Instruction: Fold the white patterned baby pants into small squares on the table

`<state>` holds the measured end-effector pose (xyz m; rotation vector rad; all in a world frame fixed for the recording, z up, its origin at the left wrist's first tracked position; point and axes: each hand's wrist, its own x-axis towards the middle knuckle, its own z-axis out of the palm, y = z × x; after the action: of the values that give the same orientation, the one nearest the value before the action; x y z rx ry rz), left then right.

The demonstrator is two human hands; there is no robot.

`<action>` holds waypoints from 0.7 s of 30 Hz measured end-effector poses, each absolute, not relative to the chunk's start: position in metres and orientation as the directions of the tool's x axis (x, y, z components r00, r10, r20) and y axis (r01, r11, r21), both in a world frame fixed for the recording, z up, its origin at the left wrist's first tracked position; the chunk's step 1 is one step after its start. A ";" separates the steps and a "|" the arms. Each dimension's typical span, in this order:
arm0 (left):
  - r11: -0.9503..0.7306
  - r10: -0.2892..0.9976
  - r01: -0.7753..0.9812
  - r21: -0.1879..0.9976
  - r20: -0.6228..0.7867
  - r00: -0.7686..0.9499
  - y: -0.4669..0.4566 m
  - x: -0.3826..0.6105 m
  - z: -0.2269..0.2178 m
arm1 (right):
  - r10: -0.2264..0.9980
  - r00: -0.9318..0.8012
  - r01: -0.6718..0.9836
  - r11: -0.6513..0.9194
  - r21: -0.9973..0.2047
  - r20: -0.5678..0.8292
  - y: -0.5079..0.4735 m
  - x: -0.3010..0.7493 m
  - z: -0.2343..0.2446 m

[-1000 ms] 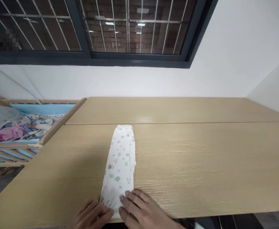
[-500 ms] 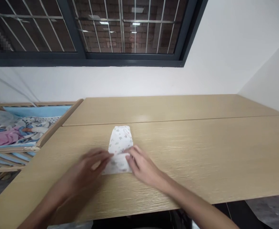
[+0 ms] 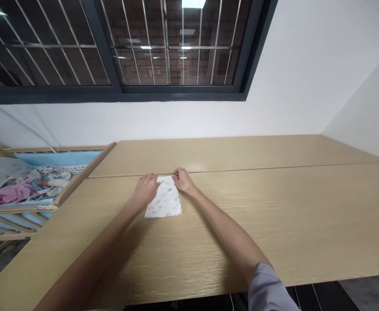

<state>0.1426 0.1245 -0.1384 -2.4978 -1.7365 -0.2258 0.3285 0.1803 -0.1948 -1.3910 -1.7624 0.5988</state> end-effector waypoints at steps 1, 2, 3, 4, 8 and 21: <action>-0.349 0.921 0.937 -0.007 0.181 0.344 0.106 0.142 -0.143 | 0.937 -0.108 0.595 0.329 -0.734 0.333 0.172 0.329 -0.191; -0.367 0.915 0.930 -0.020 0.174 0.365 0.086 0.142 -0.148 | 0.912 -0.166 0.615 0.393 -0.683 0.375 0.163 0.329 -0.186; -0.381 0.911 0.924 -0.032 0.156 0.381 0.067 0.141 -0.153 | 0.877 -0.253 0.633 0.469 -0.616 0.408 0.152 0.328 -0.180; -0.412 0.900 0.910 -0.053 0.133 0.415 0.049 0.140 -0.159 | 0.832 -0.361 0.640 0.550 -0.537 0.421 0.142 0.326 -0.175; -0.491 0.860 0.868 -0.069 0.121 0.496 0.005 0.139 -0.185 | 0.595 -0.736 0.508 0.801 -0.316 0.323 0.108 0.306 -0.166; -0.503 0.849 0.864 -0.007 0.180 0.496 0.001 0.126 -0.219 | 0.587 -0.803 0.522 0.775 -0.357 0.100 0.180 0.313 -0.206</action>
<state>0.1260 0.0013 -0.2187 -2.6326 -1.5127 -0.2340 0.3132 0.1805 -0.2064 -0.8739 -2.7619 0.4660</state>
